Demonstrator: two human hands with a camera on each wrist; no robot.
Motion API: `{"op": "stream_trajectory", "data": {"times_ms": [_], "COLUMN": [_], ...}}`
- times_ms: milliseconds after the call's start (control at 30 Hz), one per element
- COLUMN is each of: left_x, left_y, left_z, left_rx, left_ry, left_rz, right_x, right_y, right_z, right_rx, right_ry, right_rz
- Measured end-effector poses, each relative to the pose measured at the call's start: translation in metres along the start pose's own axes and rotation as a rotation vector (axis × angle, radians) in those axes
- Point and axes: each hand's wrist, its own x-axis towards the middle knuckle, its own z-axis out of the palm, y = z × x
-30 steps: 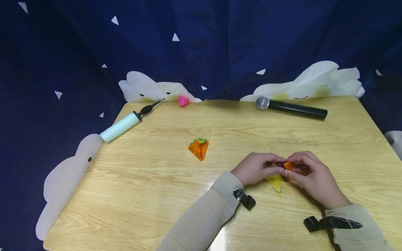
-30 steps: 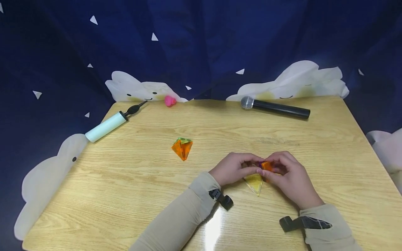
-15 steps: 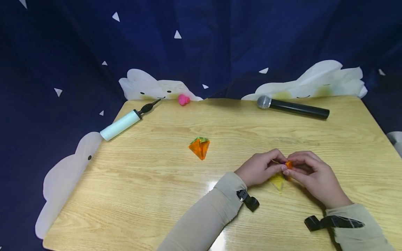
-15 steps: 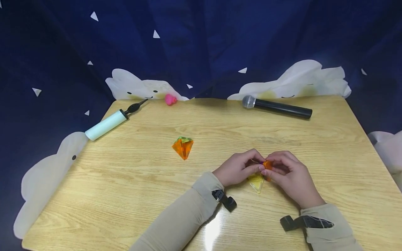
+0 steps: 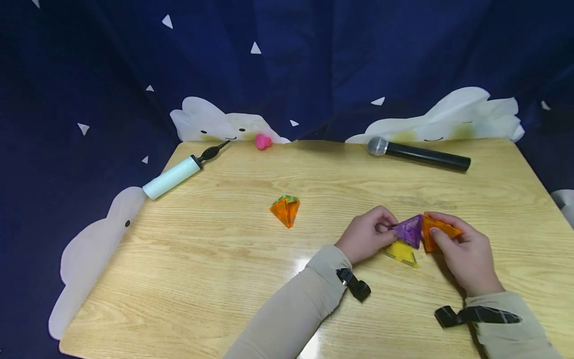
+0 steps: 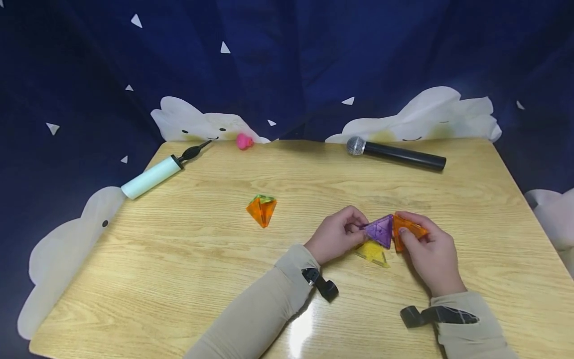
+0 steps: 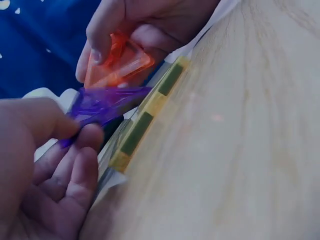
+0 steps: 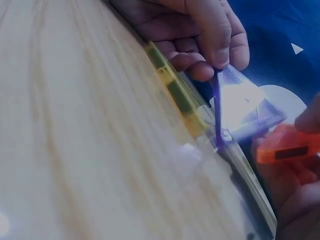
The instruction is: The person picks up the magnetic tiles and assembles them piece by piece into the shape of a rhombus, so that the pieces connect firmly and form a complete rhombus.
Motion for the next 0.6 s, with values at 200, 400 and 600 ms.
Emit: {"op": "stream_trajectory", "data": {"times_ms": [200, 400, 600], "left_x": [0.003, 0.006, 0.006], "left_y": [-0.004, -0.003, -0.001], "left_z": [0.002, 0.003, 0.001], "left_rx": [-0.201, -0.414, -0.527], "left_ry": [0.129, 0.169, 0.089], "left_rz": [-0.082, -0.124, -0.153], "right_x": [0.001, 0.002, 0.005], "right_y": [-0.003, -0.003, -0.006], "right_z": [0.000, 0.007, 0.015], "right_rx": [-0.094, -0.110, -0.113], "right_ry": [0.069, 0.150, 0.206], "right_rz": [0.051, 0.057, 0.107]}}
